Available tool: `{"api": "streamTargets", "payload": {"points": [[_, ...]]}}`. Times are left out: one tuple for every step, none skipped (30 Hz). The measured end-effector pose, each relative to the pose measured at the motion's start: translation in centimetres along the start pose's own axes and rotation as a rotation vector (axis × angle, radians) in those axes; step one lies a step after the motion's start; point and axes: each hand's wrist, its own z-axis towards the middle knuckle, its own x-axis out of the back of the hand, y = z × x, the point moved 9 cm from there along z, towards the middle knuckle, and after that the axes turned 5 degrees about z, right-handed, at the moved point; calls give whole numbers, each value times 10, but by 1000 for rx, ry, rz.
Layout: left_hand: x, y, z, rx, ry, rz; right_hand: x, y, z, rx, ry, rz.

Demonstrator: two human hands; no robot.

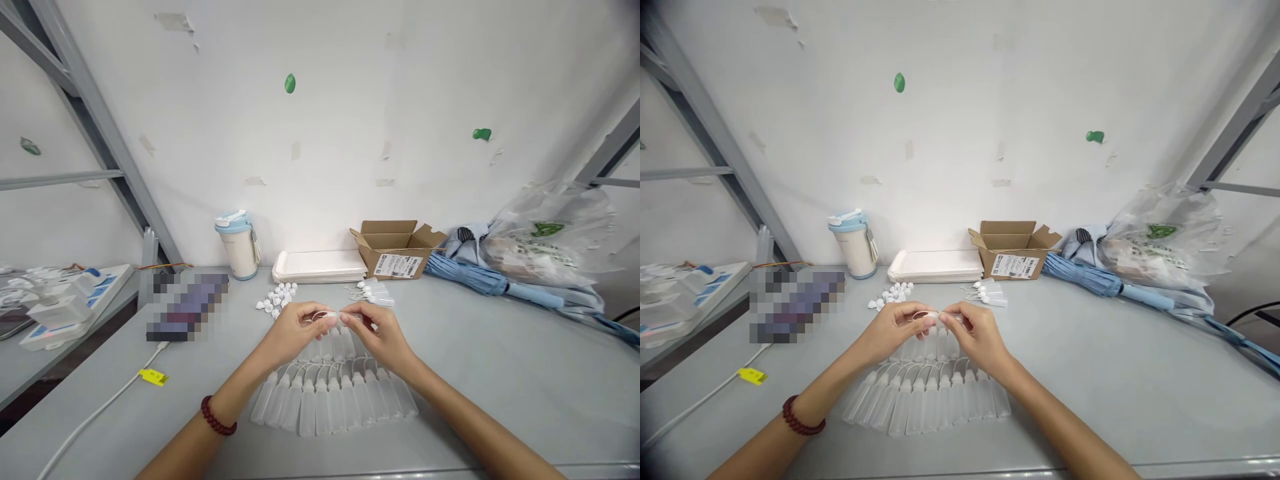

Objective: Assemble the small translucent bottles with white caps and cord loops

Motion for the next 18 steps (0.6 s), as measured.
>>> {"api": "streamTargets", "payload": {"points": [[0,-2,0,20,0,14,1,-2,-1,40,19,-28],[0,-3,-1,39,1,28,2,-5,-2,84,41,-55],[0,-4,-1,55,2,40,3,-8,-3,128,64,-79],[0,-5,-2,66,0,46,4,-11,-4,171,85,-100],[0,-5,-2,72,-5,49,4,-14,-6,208,102,-119],[-1,-5,-2,76,-17,47,4,-17,-7,239,114,-138],[-1,-6,-2,79,-30,45,4,-19,-8,264,125,-157],[-2,-6,-1,83,-43,40,4,-21,-9,283,133,-172],[-3,-7,-1,89,-54,32,4,-22,-9,298,135,-183],[-3,-8,-1,100,-60,17,3,-23,-10,311,129,-192],[-3,-9,-1,112,-60,-2,1,-23,-10,326,117,-199],[-3,-11,-1,125,-59,-22,0,-24,-10,340,100,-206],[-2,-11,-1,135,-56,-41,-2,-25,-10,353,83,-211],[-3,-12,-1,139,-58,-55,-3,-26,-11,359,70,-212],[-4,-11,-1,135,-66,-61,-3,-25,-10,349,58,-203],[-5,-10,-2,122,-75,-59,-3,-24,-9,316,46,-179],[-7,-9,-2,106,-80,-46,-3,-20,-7,258,32,-138],[-7,-7,-3,87,-76,-22,-3,-15,-5,178,15,-85]]}}
